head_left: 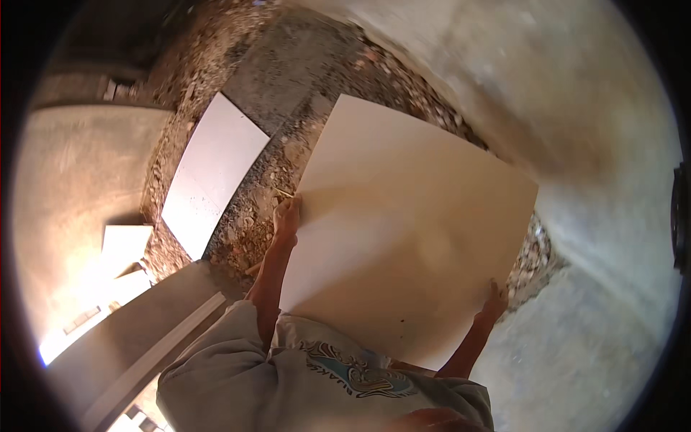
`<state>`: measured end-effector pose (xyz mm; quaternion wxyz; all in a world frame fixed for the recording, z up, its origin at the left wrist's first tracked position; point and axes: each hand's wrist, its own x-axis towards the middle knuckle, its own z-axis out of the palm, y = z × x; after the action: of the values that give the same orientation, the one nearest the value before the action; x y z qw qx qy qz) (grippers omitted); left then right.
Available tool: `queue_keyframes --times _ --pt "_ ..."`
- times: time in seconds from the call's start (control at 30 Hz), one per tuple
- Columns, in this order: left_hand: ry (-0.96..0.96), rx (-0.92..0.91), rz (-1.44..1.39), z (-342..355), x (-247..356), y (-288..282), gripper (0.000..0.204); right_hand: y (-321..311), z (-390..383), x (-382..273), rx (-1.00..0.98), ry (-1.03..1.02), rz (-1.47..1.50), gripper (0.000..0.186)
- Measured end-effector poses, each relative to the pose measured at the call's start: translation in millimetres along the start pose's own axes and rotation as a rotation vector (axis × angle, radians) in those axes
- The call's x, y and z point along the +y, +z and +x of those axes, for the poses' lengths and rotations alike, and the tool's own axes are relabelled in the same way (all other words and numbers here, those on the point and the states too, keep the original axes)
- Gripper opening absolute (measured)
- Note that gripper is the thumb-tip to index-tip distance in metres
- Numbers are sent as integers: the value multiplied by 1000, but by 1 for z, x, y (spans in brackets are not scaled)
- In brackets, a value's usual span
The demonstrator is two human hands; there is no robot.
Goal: The recorder is applying cement adhesive to a tile and then placing it on a prepared floor surface.
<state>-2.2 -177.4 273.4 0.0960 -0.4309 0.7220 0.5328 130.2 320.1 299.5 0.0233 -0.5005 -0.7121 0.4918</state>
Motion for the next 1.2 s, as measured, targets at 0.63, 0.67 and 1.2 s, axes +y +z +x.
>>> queue_keyframes --times 0.63,0.67,1.2 --pt "-251 490 -652 84 68 -196 18 455 29 -369 -693 -437 -362 31" --pt "-209 480 -655 89 64 -200 19 495 35 -389 -718 -454 -347 31" --pt "-439 702 -805 215 45 -219 21 702 16 -443 -820 -381 -582 30"
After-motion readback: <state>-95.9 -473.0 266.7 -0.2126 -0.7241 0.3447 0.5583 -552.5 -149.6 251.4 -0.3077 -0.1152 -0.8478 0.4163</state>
